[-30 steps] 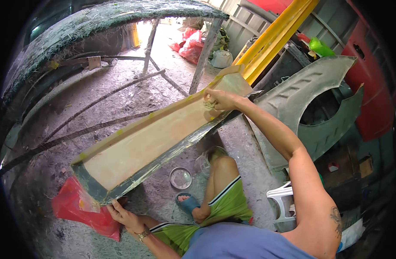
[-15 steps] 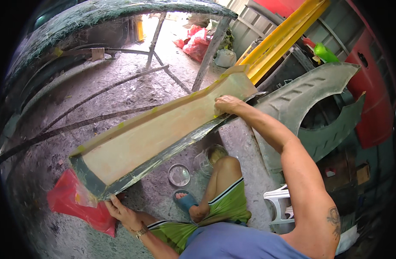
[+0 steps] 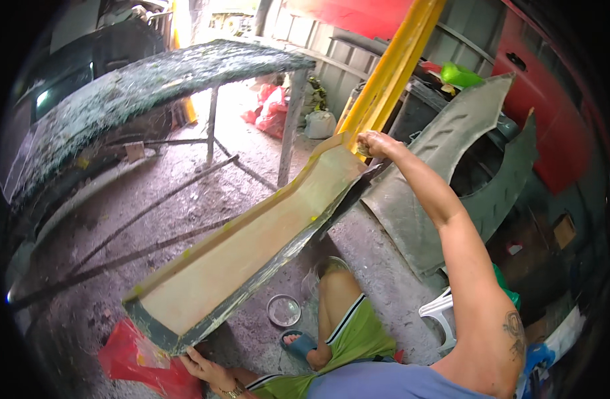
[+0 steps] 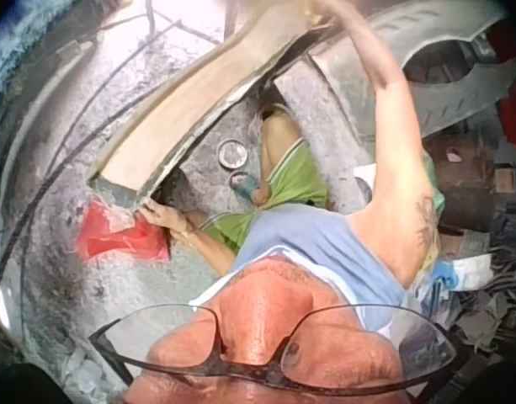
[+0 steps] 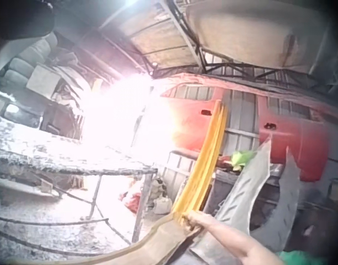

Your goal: The person applies a filler substance to a car bumper using a cloth, smoothing it over the surface. Later, the person uses a utility knife to cut and remove masking tape from a car hood.

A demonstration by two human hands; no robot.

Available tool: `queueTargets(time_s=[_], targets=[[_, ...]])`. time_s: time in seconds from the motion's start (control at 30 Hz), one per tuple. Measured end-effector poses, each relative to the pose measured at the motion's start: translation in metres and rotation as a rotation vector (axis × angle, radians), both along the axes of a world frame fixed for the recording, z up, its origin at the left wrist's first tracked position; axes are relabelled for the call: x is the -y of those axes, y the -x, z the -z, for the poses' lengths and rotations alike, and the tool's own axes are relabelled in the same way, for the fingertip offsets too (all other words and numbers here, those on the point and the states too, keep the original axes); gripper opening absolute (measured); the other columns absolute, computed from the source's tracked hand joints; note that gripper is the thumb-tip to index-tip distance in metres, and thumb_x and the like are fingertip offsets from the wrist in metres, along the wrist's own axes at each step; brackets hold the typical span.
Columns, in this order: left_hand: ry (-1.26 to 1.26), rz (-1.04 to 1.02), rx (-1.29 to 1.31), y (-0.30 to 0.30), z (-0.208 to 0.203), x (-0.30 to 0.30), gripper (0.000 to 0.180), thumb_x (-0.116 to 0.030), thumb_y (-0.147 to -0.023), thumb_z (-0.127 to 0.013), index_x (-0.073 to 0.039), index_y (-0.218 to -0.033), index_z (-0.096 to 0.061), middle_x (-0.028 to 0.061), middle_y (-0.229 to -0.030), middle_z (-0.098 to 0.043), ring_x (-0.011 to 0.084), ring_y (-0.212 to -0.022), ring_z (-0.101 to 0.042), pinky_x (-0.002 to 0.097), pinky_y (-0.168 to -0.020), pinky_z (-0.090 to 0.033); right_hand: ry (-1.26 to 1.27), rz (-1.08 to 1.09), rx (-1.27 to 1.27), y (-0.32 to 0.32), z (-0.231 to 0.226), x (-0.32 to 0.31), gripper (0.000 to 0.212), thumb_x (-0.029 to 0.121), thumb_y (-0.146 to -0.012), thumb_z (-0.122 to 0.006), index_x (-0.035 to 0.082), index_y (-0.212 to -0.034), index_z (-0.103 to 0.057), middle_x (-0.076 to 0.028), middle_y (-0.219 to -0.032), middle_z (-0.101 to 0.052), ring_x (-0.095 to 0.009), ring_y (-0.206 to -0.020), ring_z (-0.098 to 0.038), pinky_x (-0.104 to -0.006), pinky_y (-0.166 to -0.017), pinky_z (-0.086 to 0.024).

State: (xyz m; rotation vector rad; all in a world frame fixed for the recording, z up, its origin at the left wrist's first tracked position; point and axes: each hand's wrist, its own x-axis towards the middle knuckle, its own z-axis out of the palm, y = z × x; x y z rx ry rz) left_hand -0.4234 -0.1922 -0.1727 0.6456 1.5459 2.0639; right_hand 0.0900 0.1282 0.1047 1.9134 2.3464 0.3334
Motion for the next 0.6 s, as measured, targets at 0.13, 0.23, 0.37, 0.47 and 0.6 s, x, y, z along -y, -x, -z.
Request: queueTargets(time_s=[0.13,0.23,0.37,0.47,0.6], targets=[[-0.013,-0.027,-0.077,0.009,0.009,0.002,0.032,-0.022,-0.096,-0.046,0.009,-0.105,-0.051,0.0111,-0.098,-0.058,0.0170,-0.087,-0.048,0.0299,-0.079,-0.040,-0.098,0.067,-0.034,0.018,0.012,-0.006,0.020,0.010,-0.074,-0.056,0.007,-0.092,-0.062,-0.018,-0.094,-0.062,-0.033,-0.092,-0.060,-0.0396,-0.076,-0.047],[0.062,-0.023,-0.077,-0.004,0.001,0.000,0.032,-0.022,-0.096,-0.047,0.009,-0.105,-0.051,0.0108,-0.098,-0.058,0.0172,-0.087,-0.048,0.0299,-0.079,-0.040,0.042,0.257,0.052,-0.001,0.056,-0.003,0.018,0.014,-0.074,-0.056,0.008,-0.089,-0.064,-0.017,-0.097,-0.064,-0.031,-0.093,-0.062,-0.0399,-0.077,-0.049],[0.053,-0.022,-0.078,-0.004,0.006,-0.003,0.034,-0.023,-0.096,-0.047,0.009,-0.106,-0.052,0.0110,-0.099,-0.057,0.0174,-0.087,-0.048,0.0305,-0.078,-0.041,0.195,0.039,-0.069,0.063,0.060,0.010,0.024,0.020,-0.078,-0.058,0.007,-0.097,-0.064,-0.016,-0.095,-0.064,-0.029,-0.091,-0.062,-0.0377,-0.076,-0.049],[0.055,0.035,-0.055,-0.001,0.004,0.003,0.034,-0.023,-0.096,-0.047,0.009,-0.107,-0.051,0.0118,-0.099,-0.057,0.0176,-0.087,-0.049,0.0309,-0.078,-0.042,0.233,-0.236,-0.730,0.103,0.031,0.048,0.028,0.012,-0.077,-0.063,0.006,-0.105,-0.062,-0.005,-0.087,-0.061,-0.015,-0.082,-0.057,-0.0268,-0.075,-0.046],[0.131,-0.081,-0.422,0.010,-0.006,0.012,0.031,-0.021,-0.095,-0.047,0.008,-0.107,-0.052,0.0132,-0.097,-0.058,0.0182,-0.085,-0.052,0.0314,-0.077,-0.044,0.434,-0.309,-1.236,0.139,0.029,0.113,0.035,0.002,-0.078,-0.058,0.006,-0.113,-0.056,-0.001,-0.094,-0.058,-0.007,-0.085,-0.052,-0.0222,-0.075,-0.045]])
